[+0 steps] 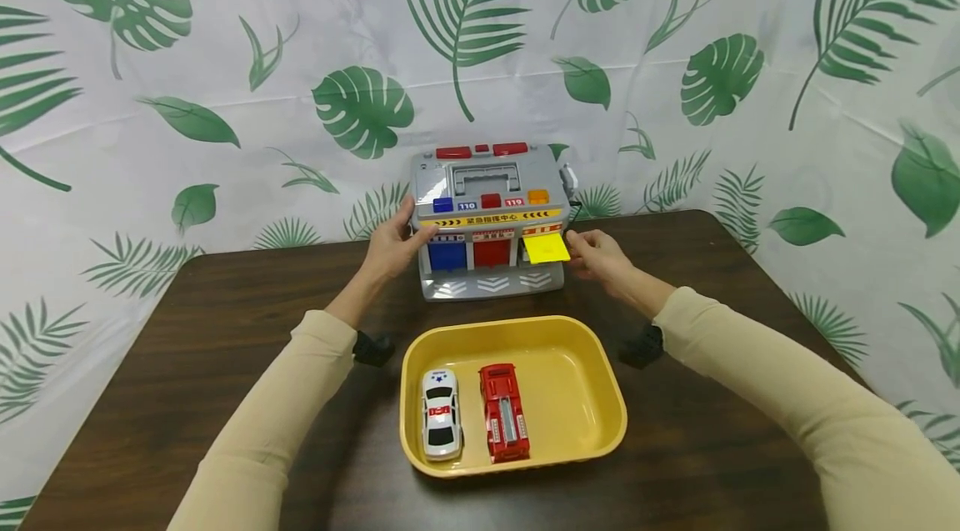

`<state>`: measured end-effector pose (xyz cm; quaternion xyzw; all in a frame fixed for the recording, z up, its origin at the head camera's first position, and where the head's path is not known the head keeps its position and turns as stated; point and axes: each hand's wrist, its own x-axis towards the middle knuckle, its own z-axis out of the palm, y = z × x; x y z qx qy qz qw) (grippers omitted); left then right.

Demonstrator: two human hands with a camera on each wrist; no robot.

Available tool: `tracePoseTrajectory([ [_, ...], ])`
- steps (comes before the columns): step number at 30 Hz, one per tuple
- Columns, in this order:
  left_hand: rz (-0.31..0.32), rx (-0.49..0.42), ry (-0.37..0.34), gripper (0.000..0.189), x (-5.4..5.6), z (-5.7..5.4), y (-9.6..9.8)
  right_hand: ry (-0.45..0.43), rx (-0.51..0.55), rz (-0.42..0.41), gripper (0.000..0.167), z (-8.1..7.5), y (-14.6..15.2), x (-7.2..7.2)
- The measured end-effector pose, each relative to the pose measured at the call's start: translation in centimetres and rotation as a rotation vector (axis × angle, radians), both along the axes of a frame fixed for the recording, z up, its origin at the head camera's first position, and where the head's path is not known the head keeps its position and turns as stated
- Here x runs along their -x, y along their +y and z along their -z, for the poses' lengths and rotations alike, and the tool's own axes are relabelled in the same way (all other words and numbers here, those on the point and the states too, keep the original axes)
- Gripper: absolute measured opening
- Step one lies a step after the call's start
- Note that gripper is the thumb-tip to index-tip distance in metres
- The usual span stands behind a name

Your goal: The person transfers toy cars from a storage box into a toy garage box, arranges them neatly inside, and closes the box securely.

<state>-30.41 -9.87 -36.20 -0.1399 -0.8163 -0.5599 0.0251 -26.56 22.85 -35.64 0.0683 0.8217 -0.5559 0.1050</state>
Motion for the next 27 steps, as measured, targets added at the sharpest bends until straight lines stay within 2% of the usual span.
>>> tracePoseTrajectory([
  [3, -0.002, 0.008, 0.004, 0.079, 0.0, -0.1, -0.1, 0.036, -0.011, 0.016, 0.077, -0.3, 0.4, -0.2],
  [6, -0.004, 0.006, 0.003, 0.079, -0.1, -0.1, 0.0, 0.06, -0.031, 0.001, 0.084, -0.5, 0.6, -0.1],
  [13, -0.004, 0.001, -0.009, 0.08, -0.1, -0.1, 0.0, 0.091, -0.146, -0.106, 0.082, -0.1, 1.0, 0.2],
  [17, -0.004, 0.004, -0.004, 0.08, -0.1, -0.1, 0.0, 0.114, -0.191, -0.136, 0.081, 0.5, 1.0, 0.7],
  [27, -0.005, 0.012, 0.0, 0.079, 0.0, 0.0, 0.0, 0.144, -0.201, -0.136, 0.078, 2.2, 0.7, 1.4],
])
